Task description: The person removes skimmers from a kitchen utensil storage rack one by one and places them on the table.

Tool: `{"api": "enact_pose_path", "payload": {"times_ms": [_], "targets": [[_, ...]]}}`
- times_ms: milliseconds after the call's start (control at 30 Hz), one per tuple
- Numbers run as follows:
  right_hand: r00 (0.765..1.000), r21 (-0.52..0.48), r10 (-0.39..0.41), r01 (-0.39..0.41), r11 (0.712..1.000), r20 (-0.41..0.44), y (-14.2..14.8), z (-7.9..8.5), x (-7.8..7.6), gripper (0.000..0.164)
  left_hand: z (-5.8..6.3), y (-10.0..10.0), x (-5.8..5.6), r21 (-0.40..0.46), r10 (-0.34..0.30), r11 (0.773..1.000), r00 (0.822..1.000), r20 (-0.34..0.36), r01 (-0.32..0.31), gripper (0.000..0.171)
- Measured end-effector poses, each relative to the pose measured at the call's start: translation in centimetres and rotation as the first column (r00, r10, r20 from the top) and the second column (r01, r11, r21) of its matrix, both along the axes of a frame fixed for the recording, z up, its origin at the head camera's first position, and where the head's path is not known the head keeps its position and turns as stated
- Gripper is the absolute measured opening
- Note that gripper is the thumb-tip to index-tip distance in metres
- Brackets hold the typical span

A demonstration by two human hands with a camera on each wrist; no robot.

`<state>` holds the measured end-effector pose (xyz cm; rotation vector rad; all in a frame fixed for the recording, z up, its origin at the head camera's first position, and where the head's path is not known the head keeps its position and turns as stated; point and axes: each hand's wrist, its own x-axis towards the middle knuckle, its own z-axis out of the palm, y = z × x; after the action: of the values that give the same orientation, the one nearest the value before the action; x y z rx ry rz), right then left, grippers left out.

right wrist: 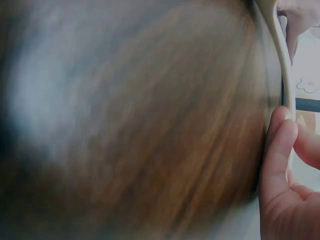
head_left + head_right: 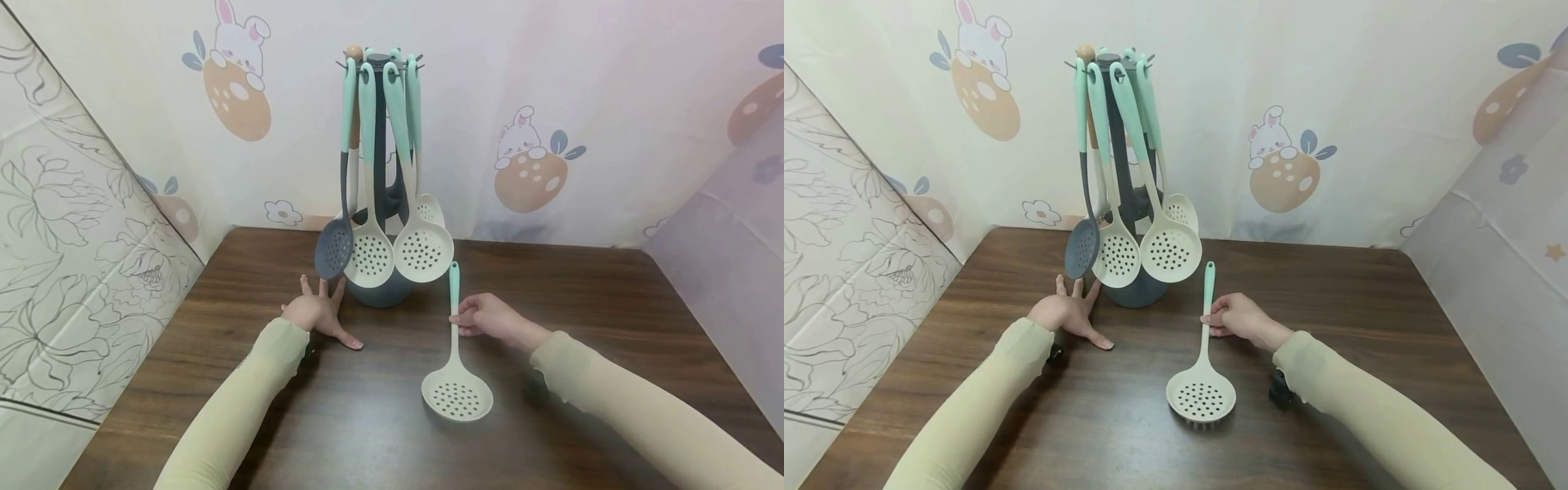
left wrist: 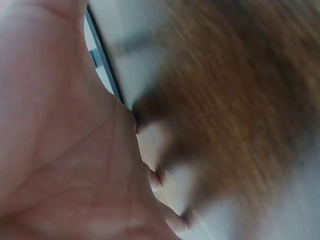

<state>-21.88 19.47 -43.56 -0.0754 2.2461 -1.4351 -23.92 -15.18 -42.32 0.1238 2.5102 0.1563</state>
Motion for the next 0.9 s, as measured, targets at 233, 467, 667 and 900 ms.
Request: {"api": "enact_pose_path", "payload": {"times_ms": [233, 467, 667, 900], "targets": [[0.999, 0.027, -0.032, 0.032, 0.999, 0.001, 0.3, 0.3, -0.1, 0.029, 0.3, 0.4, -0.2, 0.002, -0.009, 1.0, 1.0, -0.011, 0.009, 0.153], [0.999, 0.048, -0.034, 0.034, 0.998, -0.001, 0.2, 0.6, -0.4, 0.032, 0.5, 0.4, -0.1, 0.018, -0.004, 1.0, 1.0, -0.02, 0.004, 0.152], [1.0, 0.081, -0.01, 0.01, 0.997, 0.0, -0.2, 0.2, -0.4, 0.027, 0.3, -0.3, 0.8, 0.056, -0.004, 0.998, 0.999, -0.038, 0.007, 0.151], [0.999, 0.104, 0.05, -0.048, 0.993, -0.021, -0.2, 0.0, -0.1, 0.023, -0.2, -0.7, 1.8, 0.052, -0.073, 0.995, 0.989, -0.128, 0.08, 0.141]]}}
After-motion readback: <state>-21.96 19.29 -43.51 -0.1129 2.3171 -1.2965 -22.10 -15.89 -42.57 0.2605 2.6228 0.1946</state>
